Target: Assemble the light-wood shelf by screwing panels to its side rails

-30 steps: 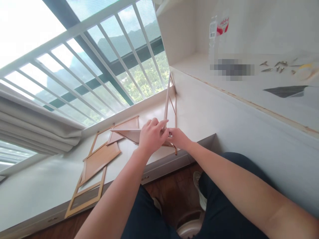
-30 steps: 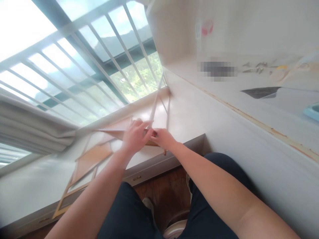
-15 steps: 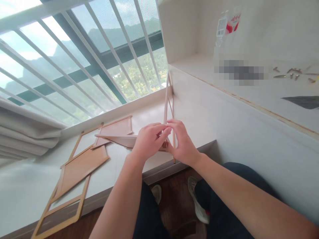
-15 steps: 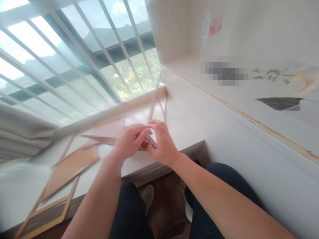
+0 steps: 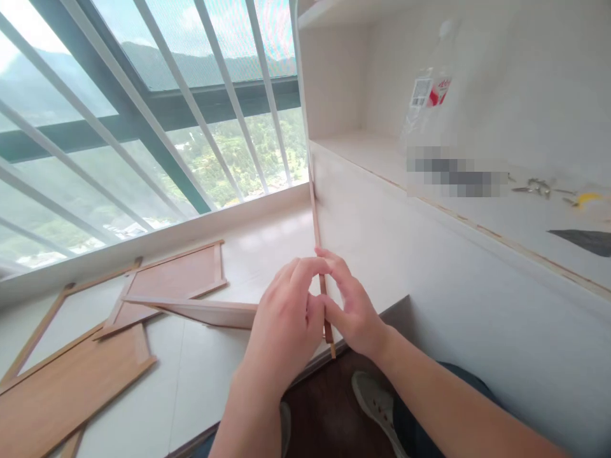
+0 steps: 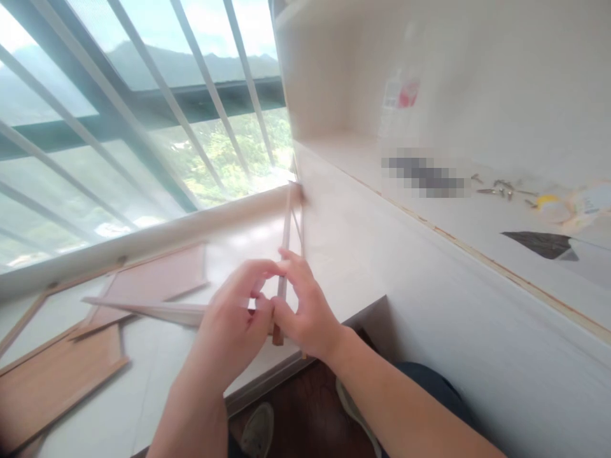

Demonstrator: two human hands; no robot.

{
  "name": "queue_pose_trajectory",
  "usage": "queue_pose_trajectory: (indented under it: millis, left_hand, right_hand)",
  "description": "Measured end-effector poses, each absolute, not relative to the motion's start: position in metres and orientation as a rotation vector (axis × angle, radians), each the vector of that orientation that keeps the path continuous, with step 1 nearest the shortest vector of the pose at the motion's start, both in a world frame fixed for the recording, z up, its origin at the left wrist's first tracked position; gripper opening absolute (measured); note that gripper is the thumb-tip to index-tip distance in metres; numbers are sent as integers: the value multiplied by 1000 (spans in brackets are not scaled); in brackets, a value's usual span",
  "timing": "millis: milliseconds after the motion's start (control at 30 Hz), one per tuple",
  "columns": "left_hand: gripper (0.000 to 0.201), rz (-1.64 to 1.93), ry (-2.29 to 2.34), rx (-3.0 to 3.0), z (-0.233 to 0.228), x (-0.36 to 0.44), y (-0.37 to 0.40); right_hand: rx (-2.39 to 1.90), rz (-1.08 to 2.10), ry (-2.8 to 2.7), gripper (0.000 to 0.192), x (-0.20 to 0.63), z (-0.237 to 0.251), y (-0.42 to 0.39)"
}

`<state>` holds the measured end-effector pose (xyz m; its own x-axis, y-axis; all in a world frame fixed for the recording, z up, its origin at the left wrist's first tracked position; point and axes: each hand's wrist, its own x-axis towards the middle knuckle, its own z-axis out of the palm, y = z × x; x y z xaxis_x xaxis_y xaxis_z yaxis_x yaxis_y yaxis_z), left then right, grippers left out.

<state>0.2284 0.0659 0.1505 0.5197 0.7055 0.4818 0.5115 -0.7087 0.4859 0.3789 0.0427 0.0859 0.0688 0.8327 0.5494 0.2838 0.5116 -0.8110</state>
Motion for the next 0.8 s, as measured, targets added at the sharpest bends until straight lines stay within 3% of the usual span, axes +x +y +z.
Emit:
queue_pose_trajectory:
  millis: [133,300,400,533,800]
  left_hand:
    - [36,1066,1014,2343,153,231,66]
    - [14,1279,978,2067,159,238,62]
    - [20,1409,882,1865,156,243,60]
    - [32,1560,745,1795,144,247,59]
    - [25,1543,648,1867,138,244,61]
  right_hand:
    - [-903,465,-1568,13,378,91,50]
    - [-886,539,-1714,14,391,105,56]
    - [-896,586,-1747,8,394,106,58]
    - [-842,614,-1726,12,393,99,64]
    - [-821,656,-1600,29,389,91,66]
